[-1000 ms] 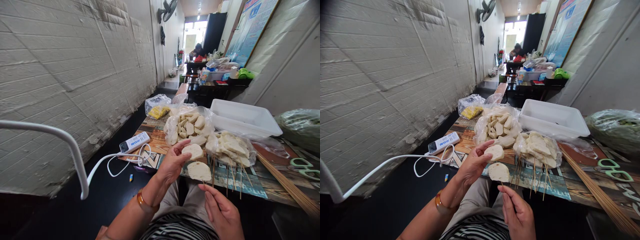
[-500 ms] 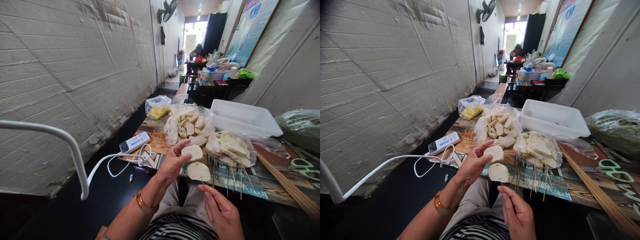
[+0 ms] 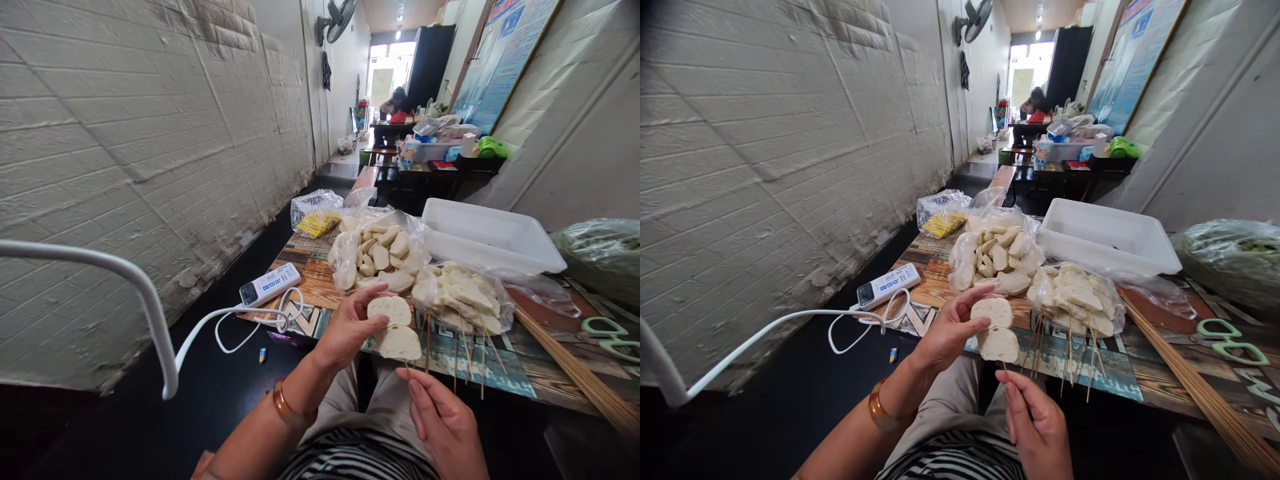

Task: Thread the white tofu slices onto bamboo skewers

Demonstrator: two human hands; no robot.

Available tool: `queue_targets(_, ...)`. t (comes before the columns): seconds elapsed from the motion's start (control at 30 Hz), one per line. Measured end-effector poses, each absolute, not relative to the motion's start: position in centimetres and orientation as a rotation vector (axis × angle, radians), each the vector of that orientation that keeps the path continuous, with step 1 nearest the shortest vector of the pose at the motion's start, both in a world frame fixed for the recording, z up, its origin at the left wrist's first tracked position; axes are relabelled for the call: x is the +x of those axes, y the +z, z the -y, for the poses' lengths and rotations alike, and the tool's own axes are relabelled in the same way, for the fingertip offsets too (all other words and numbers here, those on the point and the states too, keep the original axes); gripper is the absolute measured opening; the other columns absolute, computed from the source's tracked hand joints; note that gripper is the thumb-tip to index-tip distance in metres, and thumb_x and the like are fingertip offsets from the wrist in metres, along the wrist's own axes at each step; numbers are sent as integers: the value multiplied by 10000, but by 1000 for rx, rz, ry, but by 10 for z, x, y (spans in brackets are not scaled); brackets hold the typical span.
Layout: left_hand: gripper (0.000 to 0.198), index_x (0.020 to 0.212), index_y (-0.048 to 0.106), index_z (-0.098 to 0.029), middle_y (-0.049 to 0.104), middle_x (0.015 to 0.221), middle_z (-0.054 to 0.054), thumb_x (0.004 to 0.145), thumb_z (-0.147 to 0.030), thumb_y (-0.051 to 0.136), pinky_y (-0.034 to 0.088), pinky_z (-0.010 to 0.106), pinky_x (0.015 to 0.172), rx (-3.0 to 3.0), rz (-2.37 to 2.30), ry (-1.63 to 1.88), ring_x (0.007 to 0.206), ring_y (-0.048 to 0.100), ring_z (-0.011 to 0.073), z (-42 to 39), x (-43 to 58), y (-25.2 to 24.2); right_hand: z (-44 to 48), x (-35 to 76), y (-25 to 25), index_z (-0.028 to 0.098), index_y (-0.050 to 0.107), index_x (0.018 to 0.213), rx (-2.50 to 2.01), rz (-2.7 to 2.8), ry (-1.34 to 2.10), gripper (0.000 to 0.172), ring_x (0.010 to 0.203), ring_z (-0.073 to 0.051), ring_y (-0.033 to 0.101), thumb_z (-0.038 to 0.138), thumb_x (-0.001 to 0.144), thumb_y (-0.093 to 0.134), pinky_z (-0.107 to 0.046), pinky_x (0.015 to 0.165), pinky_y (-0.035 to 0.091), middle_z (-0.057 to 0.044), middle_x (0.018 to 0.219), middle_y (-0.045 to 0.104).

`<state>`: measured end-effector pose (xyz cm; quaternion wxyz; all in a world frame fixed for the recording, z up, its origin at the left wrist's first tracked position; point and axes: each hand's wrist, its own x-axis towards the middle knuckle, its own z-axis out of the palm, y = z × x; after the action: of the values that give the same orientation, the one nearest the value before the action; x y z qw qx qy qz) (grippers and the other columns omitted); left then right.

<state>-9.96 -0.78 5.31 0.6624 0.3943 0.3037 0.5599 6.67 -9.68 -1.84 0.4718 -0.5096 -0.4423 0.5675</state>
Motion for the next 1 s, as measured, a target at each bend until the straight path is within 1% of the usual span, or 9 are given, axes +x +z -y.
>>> queue_targets(0.17,589,1163,678,-188,698,1108,97,602,-174,857,459,277,868,815,-684,1217,981,630,195,7,-101,55,97,68,-18,145,725,983,-1175,880,1545,406,365,-54,287,510,810,688,-177,353,205,100,409,368)
queue_targets(0.3,559,1175,658,-174,703,1117,113,655,-266,842,469,298,883,666,-632,1191,971,655,198,9,-99,58,98,69,-18,151,720,958,-1164,847,1588,404,353,-55,275,523,800,696,-173,338,187,97,390,375)
queue_targets(0.47,671,1165,641,-185,706,1117,85,542,-160,887,481,253,832,617,-659,1246,934,661,169,9,-93,54,96,70,-20,151,716,957,-1139,844,1617,387,340,-41,259,512,818,693,-156,345,189,102,375,383)
queue_targets(0.6,597,1067,672,-159,733,941,58,514,-157,898,487,243,768,617,-717,1255,812,663,148,9,-92,51,96,69,-19,146,717,946,-1135,840,1606,386,360,-31,264,510,819,696,-149,372,198,103,383,376)
queue_targets(0.7,518,976,700,-134,729,856,48,502,-171,905,487,235,721,627,-728,1215,730,647,130,9,-93,52,96,68,-20,145,712,962,-1152,844,1622,408,348,-34,255,527,822,679,-154,348,185,102,382,375)
queue_targets(0.77,476,947,713,-123,728,838,56,520,-212,903,488,239,709,634,-702,1181,719,646,137,10,-93,53,96,68,-20,145,704,976,-1154,852,1629,422,343,-37,252,538,826,667,-155,337,186,102,383,378)
queue_targets(0.87,417,939,728,-112,729,825,80,612,-331,864,487,254,714,654,-659,1173,727,655,160,11,-91,53,96,68,-20,144,696,954,-1167,879,1622,442,346,-40,247,562,810,670,-159,340,182,104,380,367)
queue_targets(0.93,414,948,734,-105,729,823,94,667,-396,824,486,260,702,680,-647,1186,716,654,167,12,-88,53,97,68,-19,149,690,924,-1181,885,1616,440,355,-43,248,571,799,677,-164,350,174,103,384,361)
queue_targets(1.0,433,960,736,-104,727,817,97,678,-422,813,484,258,668,698,-655,1197,684,642,161,14,-85,53,97,66,-17,152,682,899,-1188,888,1607,429,367,-42,250,570,801,676,-166,368,171,105,391,354)
